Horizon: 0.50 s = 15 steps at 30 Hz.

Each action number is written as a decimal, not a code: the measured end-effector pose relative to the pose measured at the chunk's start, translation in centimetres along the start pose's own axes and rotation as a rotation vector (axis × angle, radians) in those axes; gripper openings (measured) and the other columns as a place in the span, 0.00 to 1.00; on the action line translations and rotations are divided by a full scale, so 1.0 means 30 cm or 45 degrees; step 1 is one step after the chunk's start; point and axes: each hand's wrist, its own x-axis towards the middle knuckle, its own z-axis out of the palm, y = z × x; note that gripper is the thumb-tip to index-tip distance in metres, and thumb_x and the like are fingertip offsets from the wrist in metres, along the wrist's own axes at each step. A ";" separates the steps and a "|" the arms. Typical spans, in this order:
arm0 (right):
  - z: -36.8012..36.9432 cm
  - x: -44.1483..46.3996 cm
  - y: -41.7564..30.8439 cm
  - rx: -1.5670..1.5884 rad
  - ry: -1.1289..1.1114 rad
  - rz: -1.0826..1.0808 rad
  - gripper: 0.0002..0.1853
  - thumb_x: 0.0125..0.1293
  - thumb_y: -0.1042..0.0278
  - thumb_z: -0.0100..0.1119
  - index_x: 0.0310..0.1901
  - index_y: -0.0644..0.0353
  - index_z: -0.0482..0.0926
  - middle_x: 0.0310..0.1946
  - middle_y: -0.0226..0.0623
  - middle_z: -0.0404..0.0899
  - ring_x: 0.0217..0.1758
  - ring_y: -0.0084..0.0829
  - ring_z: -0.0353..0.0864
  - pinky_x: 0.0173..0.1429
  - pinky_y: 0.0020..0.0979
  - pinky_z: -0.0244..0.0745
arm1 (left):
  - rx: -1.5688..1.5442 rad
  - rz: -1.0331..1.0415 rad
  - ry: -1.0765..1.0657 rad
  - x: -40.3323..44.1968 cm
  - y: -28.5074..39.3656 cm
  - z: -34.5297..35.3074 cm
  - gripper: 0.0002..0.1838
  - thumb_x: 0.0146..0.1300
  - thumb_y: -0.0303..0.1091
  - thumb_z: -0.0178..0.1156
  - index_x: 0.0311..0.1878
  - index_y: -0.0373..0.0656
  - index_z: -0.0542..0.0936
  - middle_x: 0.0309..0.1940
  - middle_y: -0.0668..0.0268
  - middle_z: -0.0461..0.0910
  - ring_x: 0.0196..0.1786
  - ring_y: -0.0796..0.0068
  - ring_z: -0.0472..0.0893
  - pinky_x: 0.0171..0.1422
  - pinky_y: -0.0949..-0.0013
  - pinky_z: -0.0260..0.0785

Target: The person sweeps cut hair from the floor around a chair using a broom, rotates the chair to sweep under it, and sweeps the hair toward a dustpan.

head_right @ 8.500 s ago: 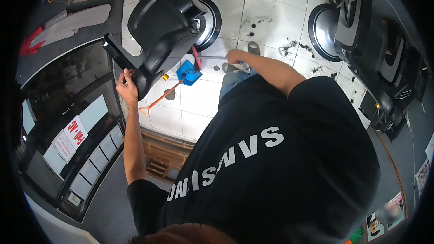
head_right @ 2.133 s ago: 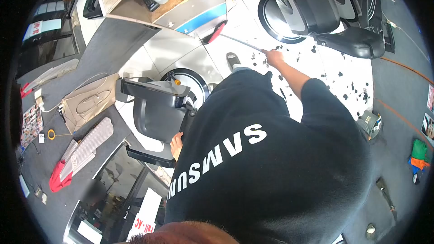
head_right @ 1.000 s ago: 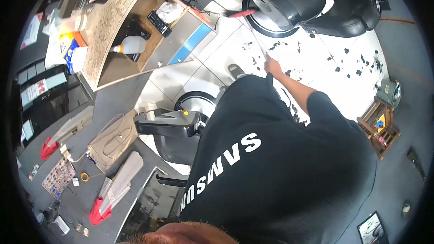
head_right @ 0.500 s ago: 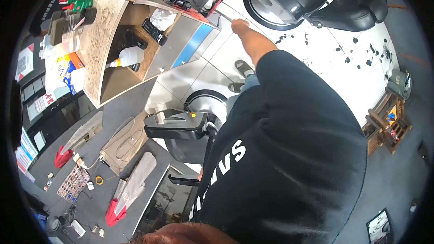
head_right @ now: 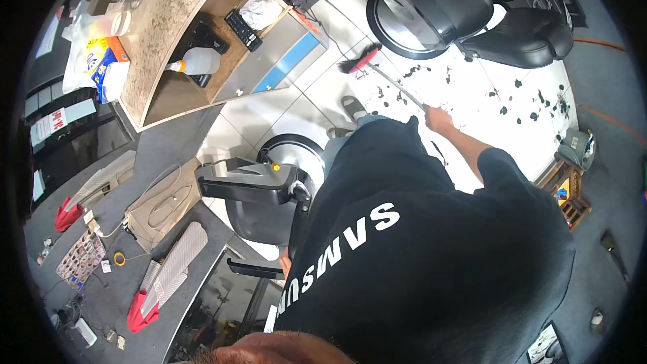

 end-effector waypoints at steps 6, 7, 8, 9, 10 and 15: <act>-0.047 0.111 -0.146 0.125 0.055 0.067 0.27 0.67 0.65 0.48 0.69 0.43 0.63 0.35 0.52 0.83 0.37 0.52 0.83 0.44 0.52 0.77 | -0.059 -0.018 0.009 0.031 0.046 -0.024 0.33 0.51 0.50 0.68 0.57 0.41 0.73 0.47 0.55 0.76 0.49 0.48 0.78 0.53 0.54 0.72; -0.056 0.193 -0.175 0.131 0.125 -0.012 0.28 0.67 0.65 0.48 0.70 0.43 0.62 0.33 0.51 0.83 0.36 0.51 0.84 0.43 0.52 0.77 | -0.067 -0.018 0.010 0.034 0.051 -0.030 0.33 0.51 0.50 0.69 0.57 0.41 0.73 0.47 0.55 0.76 0.49 0.48 0.78 0.53 0.54 0.72; -0.066 0.301 -0.204 0.138 0.124 -0.015 0.28 0.67 0.65 0.47 0.69 0.43 0.62 0.33 0.50 0.83 0.36 0.51 0.84 0.44 0.52 0.77 | -0.068 -0.020 0.005 0.037 0.055 -0.034 0.33 0.51 0.50 0.69 0.57 0.41 0.73 0.47 0.55 0.75 0.49 0.48 0.78 0.53 0.54 0.72; -0.114 0.382 -0.250 0.121 0.128 0.018 0.28 0.65 0.66 0.46 0.69 0.44 0.63 0.35 0.50 0.83 0.39 0.52 0.84 0.47 0.50 0.78 | -0.068 -0.019 0.003 0.039 0.060 -0.037 0.33 0.51 0.50 0.69 0.57 0.41 0.73 0.47 0.55 0.75 0.49 0.48 0.78 0.53 0.54 0.72; -0.149 0.459 -0.285 0.099 0.148 0.012 0.28 0.65 0.67 0.46 0.68 0.45 0.64 0.38 0.51 0.83 0.42 0.51 0.84 0.48 0.49 0.78 | -0.069 -0.018 -0.001 0.037 0.064 -0.041 0.33 0.51 0.49 0.69 0.57 0.41 0.73 0.47 0.55 0.75 0.49 0.48 0.78 0.53 0.54 0.72; -0.185 0.555 -0.253 0.006 0.066 0.050 0.26 0.64 0.68 0.47 0.65 0.47 0.67 0.48 0.50 0.81 0.49 0.49 0.83 0.51 0.46 0.78 | -0.067 -0.012 -0.014 0.030 0.081 -0.060 0.33 0.51 0.48 0.69 0.57 0.40 0.73 0.47 0.54 0.75 0.49 0.48 0.78 0.53 0.54 0.72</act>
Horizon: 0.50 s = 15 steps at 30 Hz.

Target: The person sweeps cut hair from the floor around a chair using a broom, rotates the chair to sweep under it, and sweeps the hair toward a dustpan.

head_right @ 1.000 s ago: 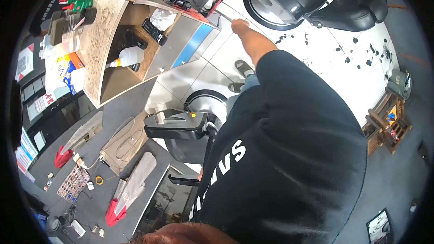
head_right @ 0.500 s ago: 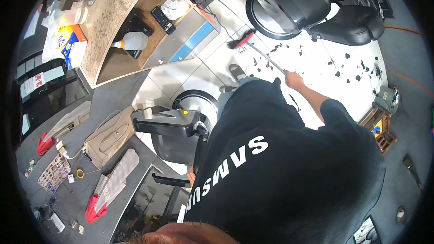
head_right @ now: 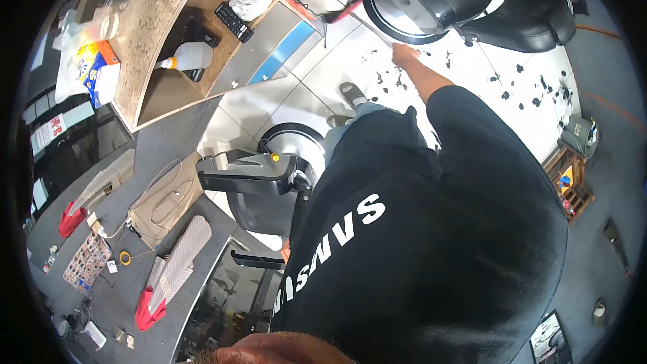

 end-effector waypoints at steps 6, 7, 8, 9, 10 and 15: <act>0.139 -0.502 0.238 -0.078 -0.187 0.129 0.29 0.66 0.66 0.50 0.70 0.44 0.62 0.44 0.52 0.81 0.47 0.48 0.83 0.49 0.47 0.78 | -0.040 -0.133 0.048 -0.010 0.090 -0.028 0.32 0.50 0.42 0.71 0.57 0.38 0.73 0.46 0.53 0.75 0.49 0.48 0.78 0.54 0.54 0.71; 0.139 -0.561 0.257 -0.084 -0.202 0.078 0.29 0.66 0.67 0.50 0.70 0.44 0.63 0.43 0.51 0.82 0.47 0.49 0.82 0.51 0.47 0.78 | -0.066 -0.130 0.001 0.000 0.112 -0.054 0.31 0.49 0.37 0.71 0.56 0.38 0.73 0.45 0.54 0.75 0.49 0.47 0.77 0.55 0.53 0.71; 0.096 -0.619 0.246 0.032 -0.245 0.072 0.27 0.67 0.67 0.49 0.69 0.44 0.64 0.42 0.51 0.82 0.47 0.50 0.82 0.51 0.47 0.78 | -0.064 -0.120 0.009 0.000 0.105 -0.048 0.31 0.49 0.37 0.71 0.56 0.38 0.73 0.45 0.54 0.75 0.49 0.47 0.77 0.55 0.53 0.71; 0.144 -0.629 0.280 0.091 -0.193 0.098 0.27 0.67 0.67 0.48 0.68 0.45 0.65 0.41 0.52 0.82 0.46 0.51 0.82 0.51 0.47 0.78 | -0.059 -0.106 0.016 0.000 0.094 -0.041 0.31 0.49 0.37 0.71 0.56 0.39 0.73 0.45 0.54 0.75 0.49 0.47 0.77 0.55 0.53 0.70; 0.200 -0.632 0.311 0.152 -0.146 0.125 0.26 0.67 0.67 0.48 0.67 0.45 0.66 0.40 0.52 0.82 0.45 0.52 0.82 0.50 0.47 0.78 | -0.051 -0.091 0.018 -0.002 0.086 -0.040 0.31 0.49 0.37 0.71 0.56 0.39 0.73 0.45 0.54 0.75 0.50 0.47 0.77 0.55 0.53 0.70; 0.188 -0.427 0.131 0.094 -0.066 -0.036 0.25 0.67 0.66 0.44 0.68 0.48 0.65 0.39 0.53 0.83 0.43 0.52 0.83 0.48 0.48 0.78 | -0.026 -0.099 0.013 -0.003 0.086 -0.034 0.31 0.49 0.36 0.71 0.57 0.40 0.72 0.46 0.54 0.75 0.50 0.46 0.76 0.55 0.53 0.70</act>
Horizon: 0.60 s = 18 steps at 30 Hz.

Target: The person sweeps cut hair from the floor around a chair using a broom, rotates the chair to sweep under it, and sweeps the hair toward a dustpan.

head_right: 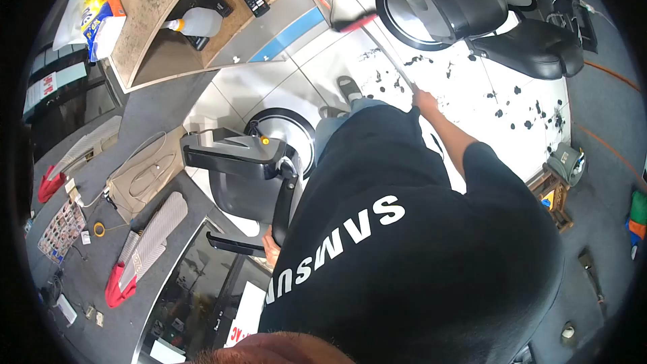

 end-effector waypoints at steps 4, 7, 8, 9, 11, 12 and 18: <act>-0.077 0.178 -0.174 -0.139 -0.032 -0.044 0.19 0.65 0.68 0.45 0.58 0.56 0.70 0.38 0.49 0.84 0.40 0.51 0.84 0.45 0.49 0.79 | -0.001 -0.031 -0.013 -0.004 0.026 -0.013 0.31 0.49 0.37 0.72 0.58 0.40 0.73 0.47 0.54 0.75 0.51 0.48 0.77 0.56 0.54 0.70; -0.069 0.118 -0.123 -0.197 -0.085 -0.063 0.19 0.63 0.70 0.47 0.57 0.59 0.71 0.39 0.50 0.83 0.42 0.50 0.84 0.46 0.48 0.79 | 0.004 0.030 0.028 0.004 -0.009 0.003 0.31 0.50 0.40 0.72 0.57 0.41 0.73 0.47 0.55 0.75 0.50 0.48 0.77 0.55 0.54 0.71; -0.084 0.072 -0.095 -0.224 -0.115 -0.064 0.20 0.63 0.70 0.48 0.57 0.59 0.72 0.40 0.50 0.83 0.42 0.50 0.84 0.46 0.47 0.79 | 0.010 0.049 0.040 -0.002 -0.020 0.010 0.32 0.50 0.41 0.72 0.57 0.41 0.73 0.47 0.55 0.76 0.50 0.48 0.77 0.55 0.54 0.71; -0.122 0.041 -0.070 -0.175 -0.207 -0.052 0.20 0.62 0.70 0.50 0.57 0.59 0.74 0.41 0.51 0.83 0.44 0.49 0.84 0.48 0.45 0.79 | 0.005 0.036 0.033 -0.007 -0.022 0.012 0.32 0.50 0.41 0.72 0.57 0.41 0.73 0.47 0.55 0.76 0.50 0.49 0.77 0.55 0.54 0.71; -0.207 -0.059 -0.067 -0.114 -0.291 -0.071 0.20 0.62 0.69 0.52 0.57 0.59 0.76 0.42 0.52 0.82 0.45 0.48 0.84 0.49 0.43 0.79 | 0.005 0.014 0.020 0.000 -0.025 0.003 0.32 0.50 0.42 0.72 0.57 0.41 0.73 0.47 0.56 0.76 0.50 0.49 0.77 0.56 0.55 0.71; -0.254 -0.125 -0.080 -0.102 -0.276 -0.105 0.20 0.62 0.68 0.52 0.57 0.58 0.76 0.41 0.52 0.82 0.44 0.48 0.84 0.49 0.42 0.79 | 0.032 0.034 0.028 0.000 -0.035 0.008 0.32 0.49 0.41 0.72 0.57 0.41 0.73 0.47 0.56 0.76 0.50 0.50 0.77 0.56 0.56 0.72; -0.322 -0.118 -0.324 -0.113 -0.434 -0.338 0.20 0.67 0.65 0.47 0.60 0.52 0.75 0.39 0.46 0.83 0.38 0.47 0.83 0.46 0.45 0.77 | -0.007 0.030 0.028 0.010 -0.032 0.003 0.32 0.49 0.40 0.72 0.57 0.41 0.73 0.48 0.56 0.76 0.51 0.50 0.78 0.56 0.56 0.72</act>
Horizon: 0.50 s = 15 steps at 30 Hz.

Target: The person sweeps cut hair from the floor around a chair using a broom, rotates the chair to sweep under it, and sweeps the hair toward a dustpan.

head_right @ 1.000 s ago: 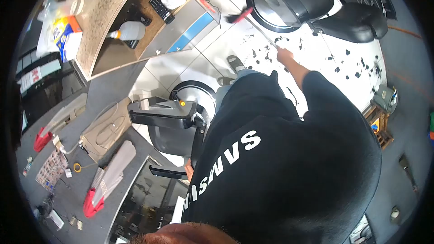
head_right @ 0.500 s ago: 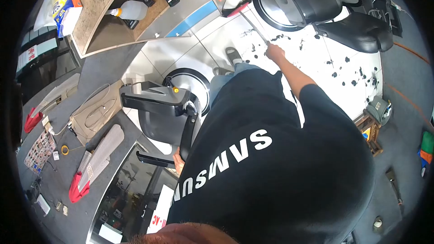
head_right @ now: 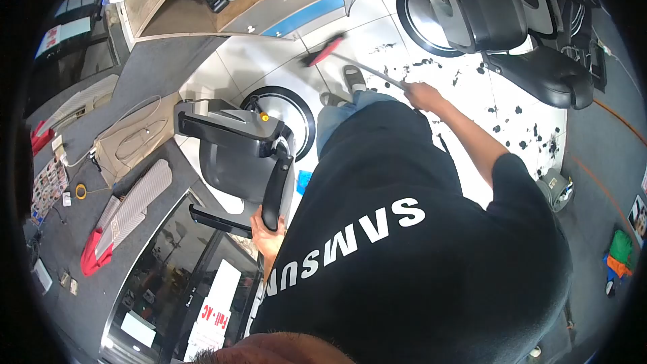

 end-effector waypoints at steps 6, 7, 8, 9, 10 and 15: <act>0.131 0.469 -0.392 -0.395 0.020 -0.419 0.19 0.63 0.65 0.46 0.55 0.52 0.77 0.41 0.47 0.84 0.44 0.48 0.84 0.47 0.49 0.78 | -0.039 -0.022 0.008 -0.013 -0.006 0.011 0.32 0.49 0.41 0.72 0.57 0.41 0.73 0.48 0.56 0.76 0.51 0.51 0.78 0.57 0.56 0.72; 0.174 0.534 -0.413 -0.355 0.069 -0.420 0.18 0.62 0.66 0.46 0.52 0.54 0.78 0.41 0.49 0.83 0.44 0.49 0.84 0.47 0.48 0.78 | -0.031 -0.034 0.006 -0.011 0.005 0.008 0.32 0.49 0.41 0.72 0.57 0.41 0.73 0.48 0.56 0.76 0.51 0.51 0.78 0.57 0.57 0.72; 0.188 0.555 -0.403 -0.337 0.047 -0.410 0.17 0.62 0.67 0.46 0.51 0.55 0.78 0.41 0.49 0.83 0.44 0.49 0.84 0.47 0.48 0.79 | -0.022 -0.025 0.010 -0.017 0.004 0.001 0.32 0.49 0.42 0.72 0.57 0.41 0.73 0.48 0.57 0.76 0.51 0.51 0.78 0.57 0.57 0.72; 0.187 0.579 -0.379 -0.328 0.029 -0.401 0.17 0.61 0.68 0.46 0.50 0.56 0.79 0.41 0.49 0.83 0.44 0.49 0.84 0.47 0.47 0.79 | -0.020 -0.017 0.021 -0.017 0.002 0.001 0.32 0.49 0.42 0.72 0.57 0.42 0.73 0.47 0.57 0.76 0.51 0.51 0.78 0.57 0.57 0.72; 0.171 0.603 -0.346 -0.326 0.015 -0.392 0.16 0.61 0.68 0.47 0.48 0.57 0.79 0.41 0.49 0.83 0.44 0.49 0.84 0.47 0.47 0.79 | -0.025 -0.011 0.035 -0.013 0.003 0.009 0.32 0.49 0.42 0.72 0.57 0.42 0.73 0.47 0.57 0.76 0.51 0.51 0.78 0.57 0.57 0.72; 0.072 0.482 0.056 -0.343 0.124 -0.180 0.20 0.68 0.65 0.46 0.60 0.53 0.74 0.40 0.51 0.83 0.43 0.53 0.83 0.49 0.50 0.77 | -0.030 0.010 0.055 -0.006 -0.011 0.000 0.33 0.49 0.42 0.74 0.57 0.39 0.74 0.46 0.58 0.76 0.49 0.55 0.79 0.56 0.62 0.71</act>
